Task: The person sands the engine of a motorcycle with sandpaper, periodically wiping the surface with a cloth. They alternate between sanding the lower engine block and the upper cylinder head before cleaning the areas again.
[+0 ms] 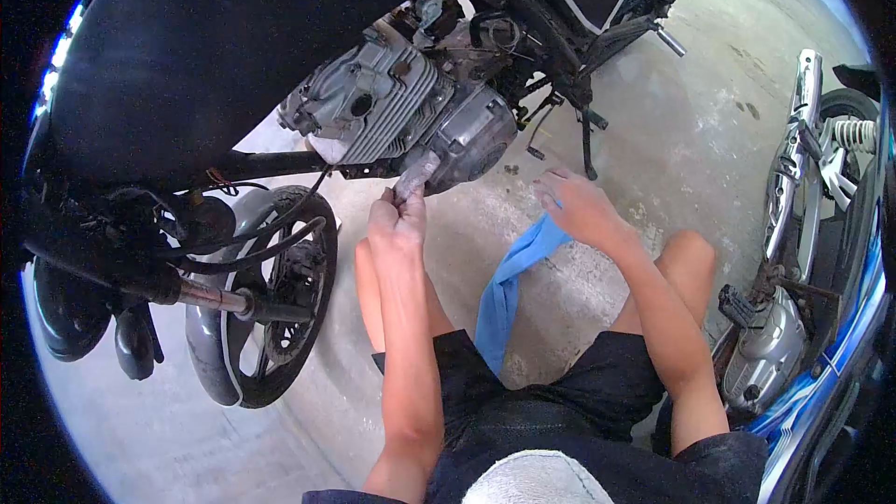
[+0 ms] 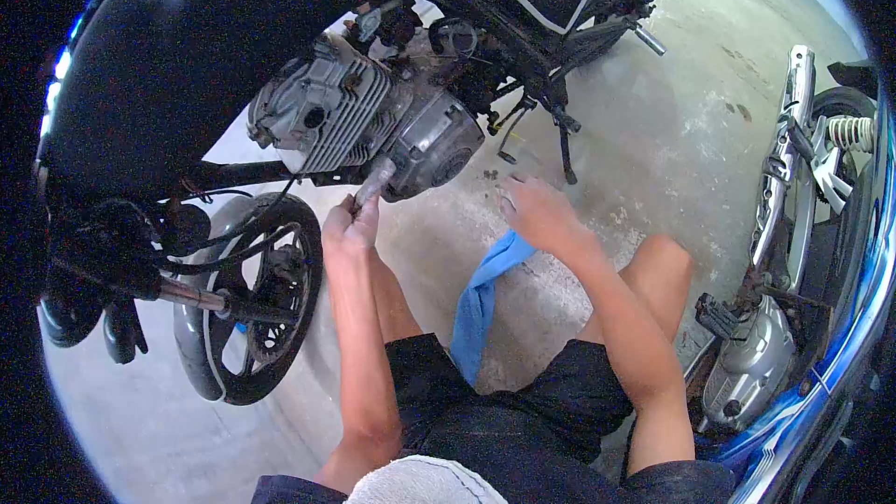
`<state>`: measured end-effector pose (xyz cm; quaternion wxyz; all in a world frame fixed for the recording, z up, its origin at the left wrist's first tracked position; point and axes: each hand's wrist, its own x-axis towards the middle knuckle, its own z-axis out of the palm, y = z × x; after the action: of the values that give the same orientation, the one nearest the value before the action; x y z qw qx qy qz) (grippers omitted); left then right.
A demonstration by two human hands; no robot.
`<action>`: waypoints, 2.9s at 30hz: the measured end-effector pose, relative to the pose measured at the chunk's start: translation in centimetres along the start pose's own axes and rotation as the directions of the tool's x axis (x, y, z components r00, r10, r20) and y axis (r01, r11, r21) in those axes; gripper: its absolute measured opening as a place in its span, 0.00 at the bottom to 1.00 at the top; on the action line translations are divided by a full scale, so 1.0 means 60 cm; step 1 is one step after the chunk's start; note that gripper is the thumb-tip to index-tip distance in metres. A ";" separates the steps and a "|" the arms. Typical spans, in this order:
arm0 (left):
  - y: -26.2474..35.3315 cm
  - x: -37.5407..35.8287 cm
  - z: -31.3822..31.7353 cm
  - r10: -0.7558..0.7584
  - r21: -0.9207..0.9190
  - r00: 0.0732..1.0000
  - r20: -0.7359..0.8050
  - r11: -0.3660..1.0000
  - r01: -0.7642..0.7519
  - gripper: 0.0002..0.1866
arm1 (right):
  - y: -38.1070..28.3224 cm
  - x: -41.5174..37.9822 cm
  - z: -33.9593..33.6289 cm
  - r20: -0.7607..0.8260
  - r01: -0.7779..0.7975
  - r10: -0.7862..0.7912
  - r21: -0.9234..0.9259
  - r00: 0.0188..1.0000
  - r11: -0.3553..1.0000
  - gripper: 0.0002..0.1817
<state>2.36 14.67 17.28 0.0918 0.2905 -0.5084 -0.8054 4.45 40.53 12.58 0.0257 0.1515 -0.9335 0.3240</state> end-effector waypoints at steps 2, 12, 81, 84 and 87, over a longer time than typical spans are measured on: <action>0.009 0.010 -0.008 -0.192 -0.614 0.979 0.065 0.766 0.191 0.15 | 0.001 0.002 0.002 -0.026 0.016 -0.016 0.009 1.000 1.000 0.13; -0.078 0.008 0.019 -0.050 -0.363 0.985 -0.167 0.932 -0.014 0.13 | 0.009 0.005 0.006 -0.008 -0.007 0.007 -0.002 1.000 1.000 0.15; -0.041 0.149 -0.101 -0.069 0.575 0.861 0.504 0.771 -0.275 0.17 | -0.207 0.152 0.309 -0.612 0.160 0.496 0.713 0.616 0.682 0.10; -0.036 0.128 -0.104 -0.071 0.576 0.875 0.479 0.778 -0.252 0.18 | -0.206 0.145 0.316 -0.610 0.163 0.463 0.700 0.643 0.695 0.10; -0.035 0.119 -0.100 -0.105 0.603 0.876 0.471 0.763 -0.233 0.20 | -0.200 0.142 0.327 -0.627 0.174 0.433 0.675 0.647 0.717 0.09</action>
<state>0.21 7.88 10.86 -0.1135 0.0778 -0.7692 -0.6240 0.89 17.28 5.52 0.3256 -0.0715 -0.6563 0.6769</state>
